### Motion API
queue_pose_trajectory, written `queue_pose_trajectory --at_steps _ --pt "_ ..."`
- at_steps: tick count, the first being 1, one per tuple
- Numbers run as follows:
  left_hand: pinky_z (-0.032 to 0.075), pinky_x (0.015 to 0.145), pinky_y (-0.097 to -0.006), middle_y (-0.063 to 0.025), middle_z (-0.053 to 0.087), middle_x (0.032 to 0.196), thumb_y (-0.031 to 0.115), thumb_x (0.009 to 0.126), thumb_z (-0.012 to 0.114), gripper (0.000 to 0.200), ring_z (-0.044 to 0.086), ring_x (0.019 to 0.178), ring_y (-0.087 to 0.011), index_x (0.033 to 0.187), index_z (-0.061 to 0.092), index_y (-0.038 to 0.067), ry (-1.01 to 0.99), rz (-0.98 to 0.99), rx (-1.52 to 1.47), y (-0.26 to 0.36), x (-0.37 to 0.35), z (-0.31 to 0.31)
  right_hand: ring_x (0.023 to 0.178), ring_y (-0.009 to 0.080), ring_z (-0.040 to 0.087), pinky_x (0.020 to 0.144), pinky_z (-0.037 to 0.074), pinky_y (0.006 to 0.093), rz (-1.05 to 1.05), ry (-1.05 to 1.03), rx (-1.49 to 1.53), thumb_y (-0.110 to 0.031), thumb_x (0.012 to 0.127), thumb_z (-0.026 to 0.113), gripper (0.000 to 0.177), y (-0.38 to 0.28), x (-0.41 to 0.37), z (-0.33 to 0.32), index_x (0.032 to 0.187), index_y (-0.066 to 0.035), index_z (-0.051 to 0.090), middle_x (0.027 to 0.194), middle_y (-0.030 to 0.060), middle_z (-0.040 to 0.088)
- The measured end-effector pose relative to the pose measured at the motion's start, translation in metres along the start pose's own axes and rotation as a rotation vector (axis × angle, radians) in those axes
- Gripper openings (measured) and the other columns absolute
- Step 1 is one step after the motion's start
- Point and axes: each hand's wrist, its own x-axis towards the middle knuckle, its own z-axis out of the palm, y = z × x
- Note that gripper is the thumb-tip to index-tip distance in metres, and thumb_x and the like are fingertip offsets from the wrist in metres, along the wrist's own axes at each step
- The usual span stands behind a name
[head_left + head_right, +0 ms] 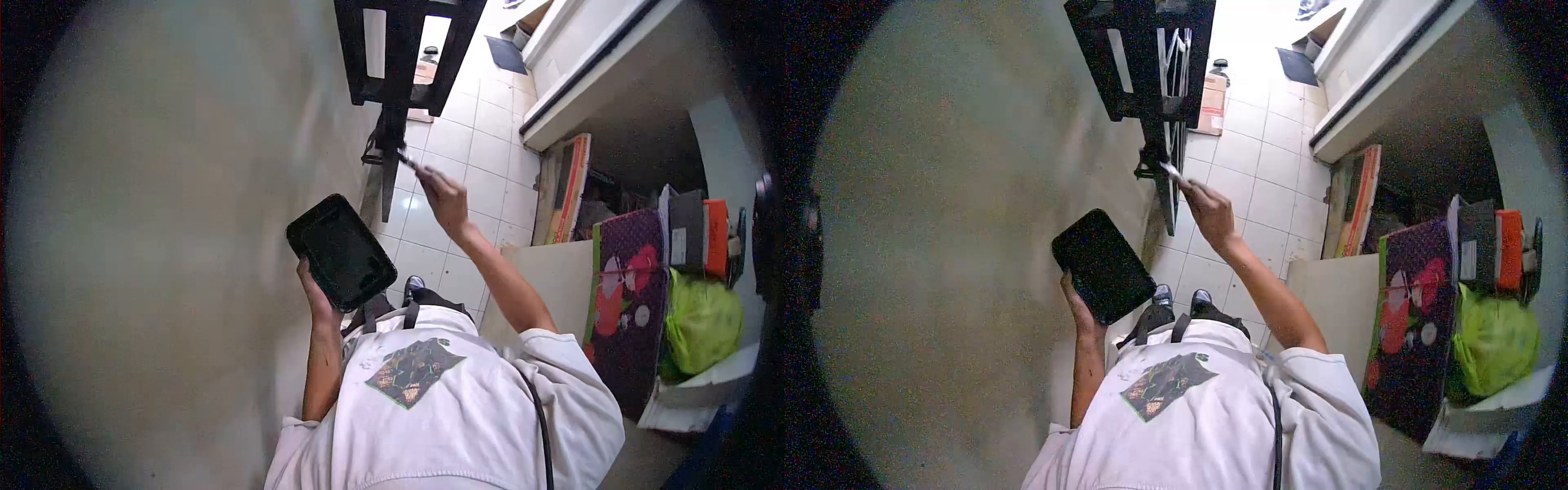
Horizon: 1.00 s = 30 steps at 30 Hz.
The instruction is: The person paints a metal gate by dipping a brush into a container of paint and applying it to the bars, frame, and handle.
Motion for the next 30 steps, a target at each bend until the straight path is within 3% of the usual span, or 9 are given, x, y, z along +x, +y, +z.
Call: queue_pose_trajectory --at_steps 3,9,13,15,18,19,21,27,30 --pt "0.045 0.094 -0.0396 -0.0098 0.055 0.122 0.054 0.087 0.045 0.059 0.054 0.11 -0.0251 0.126 0.048 0.01 0.09 0.06 0.023 0.0 -0.015 0.015 0.077 0.031 0.063 0.063 0.052 0.0392 0.189 -0.269 -0.044 -0.009 0.085 0.06 0.024 0.044 -0.046 0.043 0.109 -0.009 0.061 0.092 0.0122 0.063" --pt "0.045 0.094 -0.0392 -0.0091 0.057 0.12 0.054 0.087 0.045 0.059 0.055 0.109 -0.0253 0.125 0.05 0.009 0.083 0.152 -0.019 -0.042 -0.029 0.027 0.077 0.0336 0.063 0.065 0.052 0.0425 0.169 -0.379 0.026 -0.007 0.079 0.062 0.032 0.069 -0.066 0.074 0.111 -0.011 0.059 0.09 0.0127 0.064" --pt "0.046 0.093 -0.0386 -0.0091 0.057 0.119 0.053 0.087 0.046 0.057 0.056 0.107 -0.0254 0.123 0.051 0.01 0.051 0.119 -0.115 -0.058 -0.037 0.027 0.076 0.035 0.063 0.066 0.052 0.0433 0.223 -0.4 0.105 -0.007 0.079 0.063 0.026 0.05 -0.049 0.05 0.104 -0.009 0.06 0.089 0.0128 0.064" --pt "0.046 0.092 -0.0388 -0.0093 0.057 0.119 0.053 0.087 0.046 0.056 0.057 0.106 -0.0253 0.123 0.051 0.01 0.067 0.14 -0.112 -0.061 -0.038 0.025 0.074 0.0356 0.063 0.063 0.051 0.0425 0.148 -0.294 0.153 -0.007 0.079 0.063 0.022 0.041 -0.033 0.032 0.101 -0.007 0.059 0.089 0.0127 0.064" --pt "0.048 0.089 -0.0401 -0.0085 0.058 0.117 0.051 0.087 0.047 0.053 0.058 0.103 -0.0256 0.121 0.052 0.011 0.074 0.143 -0.141 -0.069 -0.035 0.015 0.076 0.0355 0.064 0.06 0.051 0.0387 0.094 -0.15 0.245 -0.001 0.08 0.061 0.03 -0.002 0.017 -0.029 0.109 -0.007 0.06 0.09 0.0169 0.063" --pt "0.049 0.086 -0.0412 -0.0075 0.059 0.116 0.051 0.088 0.047 0.051 0.059 0.102 -0.026 0.121 0.053 0.012 0.06 0.135 -0.169 -0.071 -0.029 0.01 0.075 0.0292 0.068 0.061 0.054 0.0336 0.042 -0.032 0.183 -0.003 0.083 0.064 0.017 -0.018 0.033 -0.045 0.1 -0.002 0.065 0.087 0.0148 0.068" --pt "0.049 0.088 -0.0388 -0.0096 0.06 0.114 0.051 0.088 0.045 0.054 0.06 0.1 -0.0257 0.121 0.051 0.01 0.075 0.124 -0.156 -0.073 -0.025 0.009 0.078 0.0339 0.064 0.065 0.053 0.0371 -0.054 0.013 0.33 0.001 0.079 0.061 0.038 -0.024 0.057 -0.062 0.116 -0.008 0.059 0.097 0.0156 0.065" --pt "0.048 0.09 -0.04 -0.0099 0.058 0.118 0.053 0.087 0.045 0.058 0.059 0.104 -0.026 0.126 0.048 0.01 -0.046 0.104 -0.086 -0.064 -0.03 0.024 0.08 0.0322 0.065 0.067 0.054 0.0372 -0.104 -0.014 0.193 -0.002 0.078 0.063 0.036 -0.003 0.043 -0.051 0.113 -0.009 0.062 0.104 0.0144 0.064" --pt "0.045 0.093 -0.0396 -0.0094 0.057 0.119 0.055 0.086 0.047 0.061 0.057 0.106 -0.0258 0.127 0.048 0.01 0.02 0.149 -0.034 -0.051 -0.032 0.027 0.078 0.0317 0.065 0.064 0.053 0.0382 -0.082 0.021 0.142 -0.005 0.081 0.063 0.034 0.021 0.001 -0.023 0.114 -0.01 0.062 0.1 0.0138 0.064"
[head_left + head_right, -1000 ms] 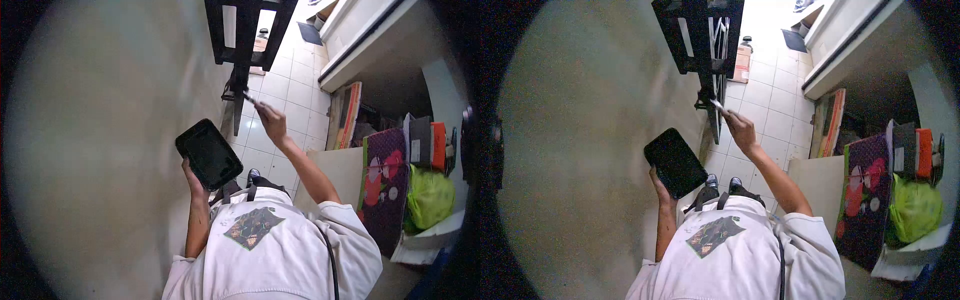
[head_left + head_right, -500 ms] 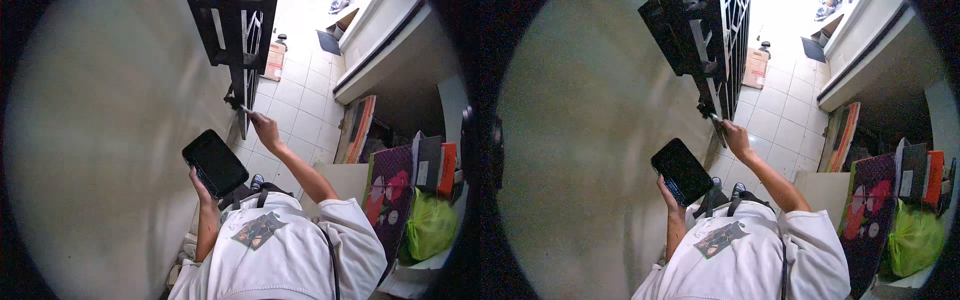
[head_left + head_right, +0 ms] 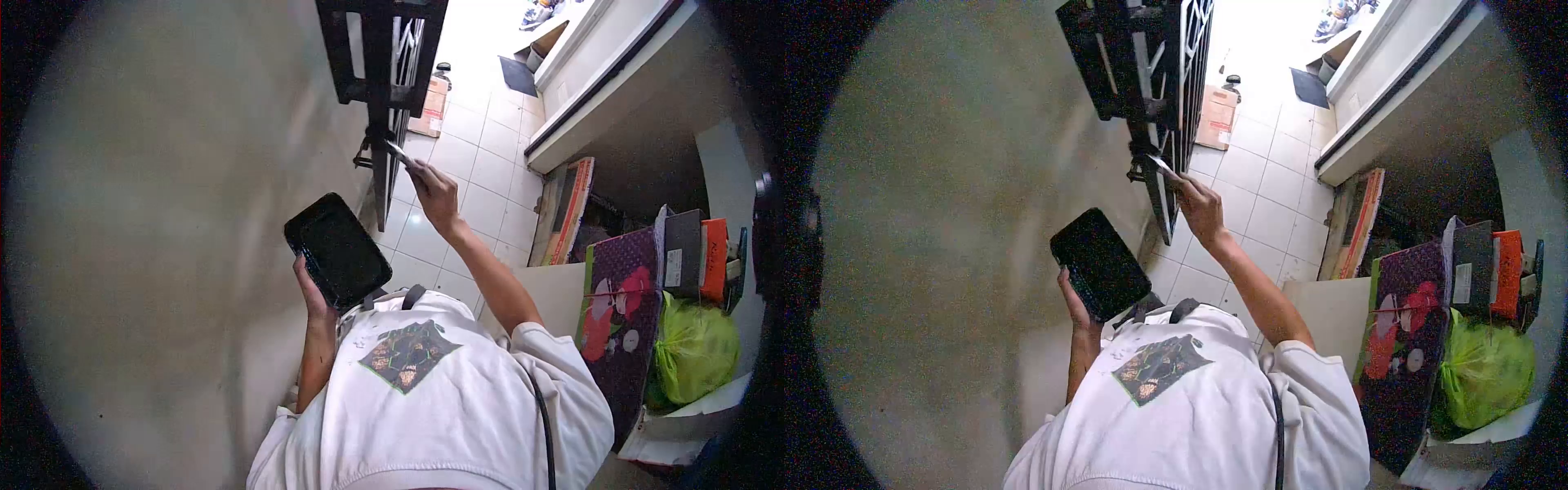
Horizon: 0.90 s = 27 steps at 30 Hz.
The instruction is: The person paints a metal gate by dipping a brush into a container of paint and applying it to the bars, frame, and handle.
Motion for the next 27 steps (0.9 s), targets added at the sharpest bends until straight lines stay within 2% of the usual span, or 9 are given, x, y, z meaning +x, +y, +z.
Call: queue_pose_trajectory --at_steps 5,8,11,13,15,17,19,21,27 --pt "0.043 0.094 -0.0384 -0.0093 0.055 0.12 0.057 0.085 0.049 0.064 0.054 0.106 -0.0254 0.127 0.048 0.009 0.012 -0.004 0.062 0.023 0.012 -0.016 0.073 0.0338 0.064 0.061 0.052 0.0406 0.21 -0.127 -0.11 -0.011 0.086 0.06 0.021 0.014 -0.056 0.037 0.107 -0.008 0.062 0.091 0.0156 0.065" --pt "0.042 0.094 -0.038 -0.0092 0.055 0.12 0.056 0.085 0.049 0.064 0.054 0.107 -0.0251 0.127 0.048 0.009 -0.001 -0.017 0.034 0.034 0.02 -0.018 0.073 0.0389 0.062 0.061 0.049 0.0414 0.495 -0.236 -0.161 -0.016 0.087 0.061 0.014 0.01 -0.066 0.056 0.096 -0.004 0.064 0.078 0.0201 0.064" --pt "0.043 0.095 -0.0376 -0.0092 0.054 0.121 0.055 0.086 0.049 0.062 0.053 0.109 -0.0248 0.127 0.047 0.008 -0.006 -0.041 0.044 0.046 0.023 -0.02 0.061 0.0275 0.065 0.054 0.049 0.0374 0.673 -0.112 -0.006 -0.017 0.085 0.063 0.018 0.021 -0.093 0.097 0.096 -0.003 0.063 0.074 0.018 0.066" --pt "0.043 0.095 -0.0374 -0.0093 0.053 0.121 0.054 0.087 0.048 0.061 0.052 0.11 -0.0246 0.127 0.047 0.008 0.001 -0.04 0.089 0.055 0.026 -0.02 0.052 0.0146 0.061 0.043 0.05 0.028 1.09 -0.052 0.135 -0.013 0.082 0.067 0.021 0.063 -0.132 0.151 0.096 0.002 0.063 0.075 0.0102 0.068" --pt "0.042 0.096 -0.037 -0.0098 0.051 0.124 0.054 0.088 0.047 0.06 0.051 0.111 -0.0247 0.128 0.046 0.008 -0.053 -0.024 0.096 0.064 0.027 -0.016 0.054 0.016 0.062 0.045 0.052 0.028 1.396 0.05 0.251 -0.011 0.081 0.068 0.023 0.051 -0.12 0.158 0.098 0.004 0.061 0.078 0.0106 0.068" --pt "0.043 0.096 -0.0372 -0.0101 0.051 0.124 0.055 0.088 0.047 0.061 0.052 0.111 -0.0249 0.128 0.045 0.008 0.0 -0.074 0.133 0.072 0.027 -0.019 0.058 0.0158 0.062 0.046 0.052 0.0282 1.477 0.122 0.365 -0.011 0.082 0.068 0.026 0.015 -0.085 0.145 0.101 0.005 0.06 0.08 0.0117 0.068" --pt "0.043 0.096 -0.0374 -0.0104 0.05 0.125 0.055 0.088 0.046 0.062 0.052 0.111 -0.0251 0.129 0.044 0.008 0.065 -0.133 0.161 0.074 0.025 -0.026 0.059 0.014 0.06 0.047 0.049 0.0252 1.522 0.289 0.554 -0.01 0.082 0.067 0.027 -0.006 -0.065 0.134 0.105 0.003 0.06 0.084 0.0115 0.068" --pt "0.043 0.096 -0.0378 -0.0109 0.05 0.126 0.057 0.088 0.045 0.064 0.053 0.111 -0.0255 0.129 0.043 0.008 0.009 -0.18 0.126 0.076 0.028 -0.028 0.048 0.0127 0.055 0.037 0.041 0.0241 1.404 0.431 0.701 -0.013 0.084 0.067 0.027 -0.018 -0.055 0.125 0.103 0.005 0.06 0.076 0.0095 0.065" --pt "0.044 0.096 -0.037 -0.0113 0.052 0.124 0.057 0.087 0.046 0.066 0.053 0.111 -0.026 0.13 0.043 0.007 0.007 -0.143 0.186 0.074 0.034 -0.035 0.048 0.005 0.047 0.042 0.039 0.019 1.053 0.384 0.842 -0.016 0.088 0.064 0.029 -0.104 0.013 0.044 0.11 0.002 0.059 0.088 0.0123 0.068"
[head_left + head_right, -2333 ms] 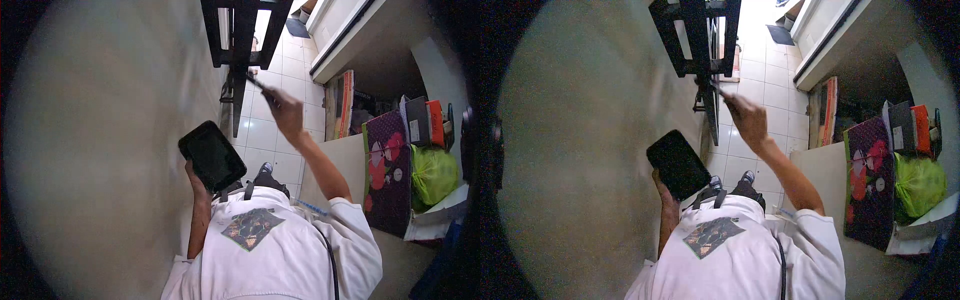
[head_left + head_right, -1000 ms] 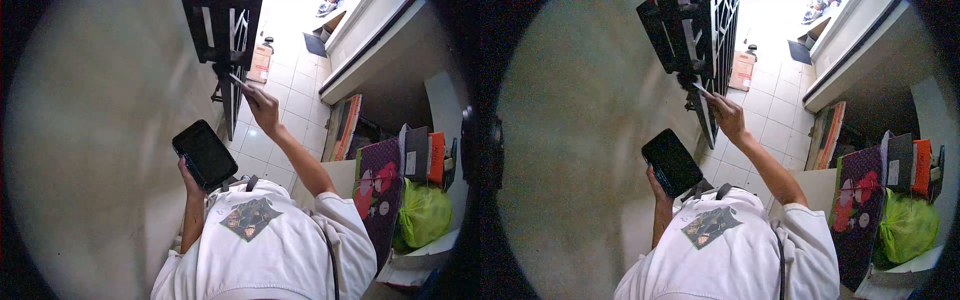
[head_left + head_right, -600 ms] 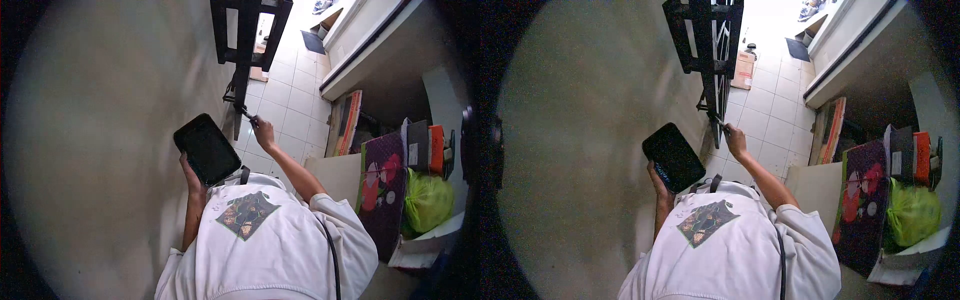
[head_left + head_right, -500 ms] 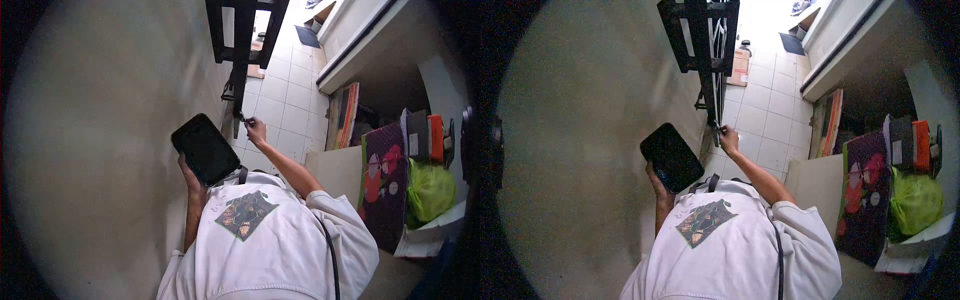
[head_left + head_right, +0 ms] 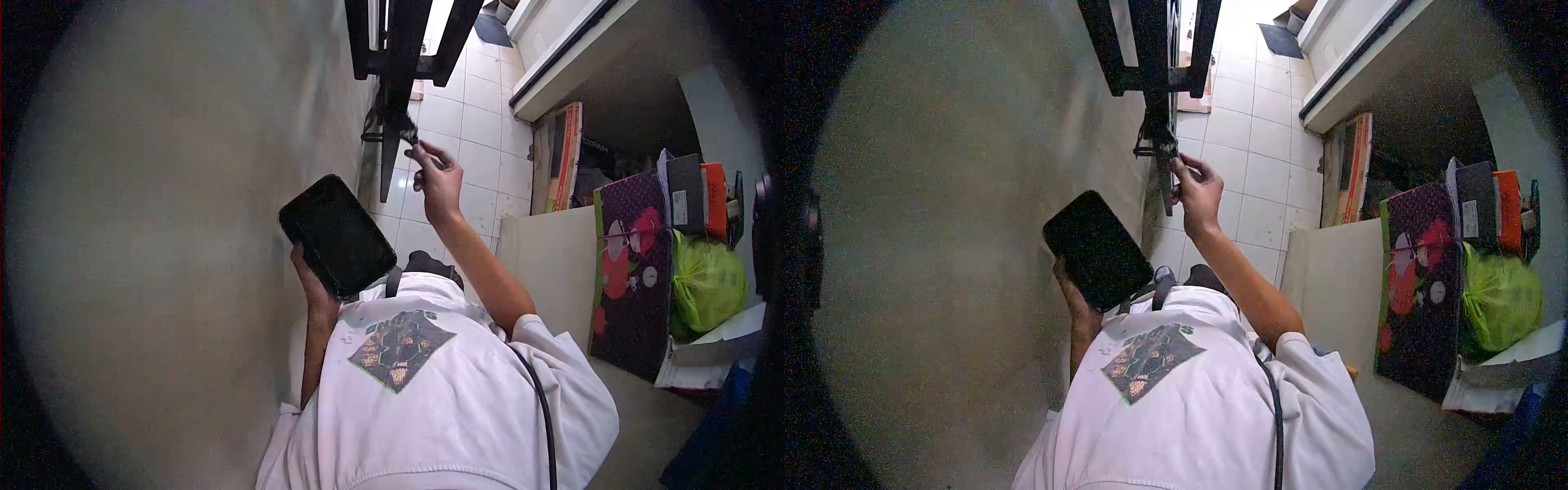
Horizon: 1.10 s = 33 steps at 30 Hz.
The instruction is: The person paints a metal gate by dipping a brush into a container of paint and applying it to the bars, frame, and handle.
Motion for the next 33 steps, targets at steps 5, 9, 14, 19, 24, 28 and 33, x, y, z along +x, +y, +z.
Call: queue_pose_trajectory --at_steps 5,9,14,19,24,28,33 --pt "0.044 0.095 -0.0379 -0.011 0.052 0.124 0.055 0.087 0.047 0.064 0.053 0.11 -0.0263 0.129 0.045 0.008 -0.02 0.035 0.001 0.004 0.003 -0.003 0.048 0.0065 0.05 0.038 0.04 0.0225 -0.131 -0.023 0.012 -0.017 0.088 0.065 0.03 0.011 0.0 -0.001 0.108 0.005 0.058 0.087 0.0096 0.066" --pt "0.043 0.094 -0.0393 -0.0109 0.054 0.123 0.058 0.084 0.048 0.066 0.053 0.111 -0.0265 0.128 0.048 0.009 0.008 -0.054 0.012 0.005 0.002 -0.001 0.047 0.0069 0.05 0.039 0.042 0.0219 -0.09 0.038 -0.039 -0.015 0.088 0.065 0.026 0.081 0.02 -0.026 0.106 0.003 0.06 0.084 0.0096 0.065" --pt "0.044 0.094 -0.0388 -0.0098 0.053 0.123 0.059 0.084 0.049 0.067 0.052 0.112 -0.0263 0.129 0.047 0.01 -0.022 -0.07 0.045 -0.013 0.007 -0.009 0.051 0.0102 0.054 0.044 0.048 0.0235 0.243 0.235 -0.15 -0.013 0.087 0.065 0.029 0.202 0.042 -0.072 0.109 0.002 0.056 0.086 0.0109 0.066" --pt "0.043 0.096 -0.0387 -0.0083 0.05 0.126 0.058 0.085 0.049 0.065 0.051 0.114 -0.0262 0.131 0.044 0.011 0.029 -0.015 0.12 -0.007 0.002 0.005 0.058 0.0116 0.057 0.048 0.052 0.0252 0.442 0.37 -0.101 -0.012 0.087 0.064 0.029 0.246 0.057 -0.082 0.11 0.002 0.054 0.086 0.0104 0.066" --pt "0.05 0.085 -0.0412 -0.0087 0.057 0.116 0.052 0.086 0.05 0.055 0.057 0.101 -0.0267 0.124 0.05 0.012 0.12 -0.056 0.041 -0.005 -0.012 0.006 0.058 0.0101 0.056 0.048 0.049 0.0213 0.391 0.361 0.095 -0.01 0.086 0.065 0.028 0.204 0.069 -0.048 0.109 0.002 0.054 0.085 0.0089 0.066" --pt "0.049 0.087 -0.0427 -0.0096 0.055 0.119 0.053 0.085 0.049 0.057 0.057 0.104 -0.0275 0.126 0.048 0.012 0.038 0.006 0.009 0.001 -0.023 0.013 0.054 0.007 0.053 0.042 0.042 0.0176 0.42 0.233 0.329 -0.01 0.087 0.065 0.023 0.114 0.046 -0.038 0.105 0.0 0.056 0.086 0.008 0.066" --pt "0.043 0.096 -0.0417 -0.01 0.05 0.125 0.057 0.087 0.045 0.064 0.052 0.112 -0.0278 0.131 0.042 0.011 -0.042 -0.08 -0.001 -0.003 -0.024 0.006 0.052 0.0044 0.048 0.04 0.04 0.0167 0.143 -0.038 0.234 -0.018 0.087 0.066 0.032 -0.028 0.001 -0.009 0.112 0.0 0.056 0.088 0.006 0.066"
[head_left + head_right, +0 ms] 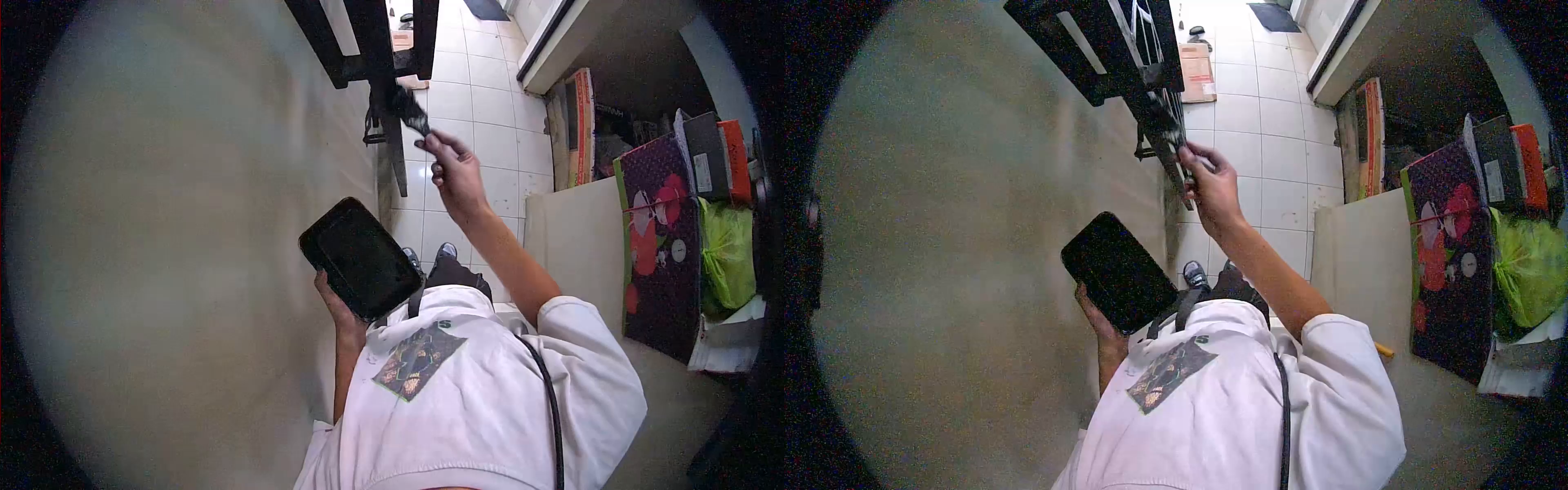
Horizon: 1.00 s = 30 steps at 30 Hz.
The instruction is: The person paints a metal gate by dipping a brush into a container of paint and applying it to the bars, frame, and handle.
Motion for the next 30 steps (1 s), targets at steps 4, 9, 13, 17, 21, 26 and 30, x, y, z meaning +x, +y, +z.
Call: queue_pose_trajectory --at_steps 4,9,13,17,21,26,30 --pt "0.043 0.096 -0.0418 -0.0107 0.05 0.125 0.058 0.086 0.045 0.065 0.052 0.112 -0.0286 0.13 0.043 0.01 0.024 -0.002 0.076 -0.002 -0.001 -0.001 0.048 0.0018 0.045 0.041 0.037 0.0155 -0.089 -0.047 -0.008 -0.016 0.089 0.063 0.028 -0.023 -0.02 0.014 0.112 -0.001 0.057 0.094 0.01 0.067" --pt "0.044 0.096 -0.042 -0.0108 0.05 0.125 0.058 0.085 0.045 0.065 0.051 0.113 -0.0283 0.13 0.043 0.01 0.082 0.001 0.117 0.002 -0.007 -0.003 0.047 0.0042 0.046 0.041 0.04 0.0194 -0.119 0.076 -0.168 -0.016 0.089 0.063 0.029 0.033 -0.013 -0.009 0.112 0.0 0.057 0.092 0.0121 0.067" --pt "0.044 0.096 -0.0416 -0.0099 0.051 0.125 0.059 0.085 0.045 0.066 0.051 0.113 -0.0279 0.13 0.043 0.011 -0.01 0.006 0.054 -0.001 -0.002 -0.012 0.048 0.0073 0.05 0.041 0.045 0.0221 -0.089 0.245 -0.218 -0.017 0.087 0.065 0.031 0.132 0.029 -0.066 0.11 0.002 0.057 0.089 0.0121 0.067" --pt "0.043 0.097 -0.0414 -0.0091 0.051 0.125 0.06 0.085 0.045 0.066 0.052 0.113 -0.0276 0.13 0.044 0.012 0.012 0.006 0.069 0.002 -0.006 -0.013 0.059 0.0131 0.06 0.047 0.054 0.0263 0.194 0.472 -0.315 -0.011 0.085 0.065 0.024 0.219 0.059 -0.104 0.104 0.001 0.058 0.082 0.0093 0.066" --pt "0.044 0.095 -0.0419 -0.0095 0.052 0.124 0.061 0.084 0.044 0.066 0.052 0.112 -0.0281 0.129 0.046 0.012 0.019 0.013 0.067 0.005 -0.009 -0.009 0.059 0.0131 0.06 0.046 0.052 0.0256 0.195 0.506 -0.241 -0.009 0.085 0.065 0.023 0.247 0.1 -0.105 0.103 0.001 0.057 0.08 0.0097 0.065" --pt "0.043 0.096 -0.0427 -0.0103 0.051 0.125 0.06 0.084 0.044 0.067 0.052 0.112 -0.0283 0.129 0.045 0.011 0.061 0.017 0.075 0.01 -0.012 -0.011 0.053 0.0087 0.052 0.042 0.039 0.02 0.219 0.395 0.059 -0.009 0.085 0.065 0.023 0.19 0.091 -0.076 0.103 0.002 0.057 0.081 0.0089 0.065" --pt "0.042 0.097 -0.042 -0.011 0.05 0.127 0.06 0.084 0.045 0.067 0.051 0.114 -0.028 0.13 0.044 0.011 0.025 -0.023 0.048 0.003 -0.006 -0.021 0.054 0.0072 0.051 0.041 0.04 0.0196 -0.003 0.184 -0.054 -0.021 0.083 0.071 0.033 0.098 0.025 -0.036 0.108 -0.001 0.06 0.082 0.0033 0.063"
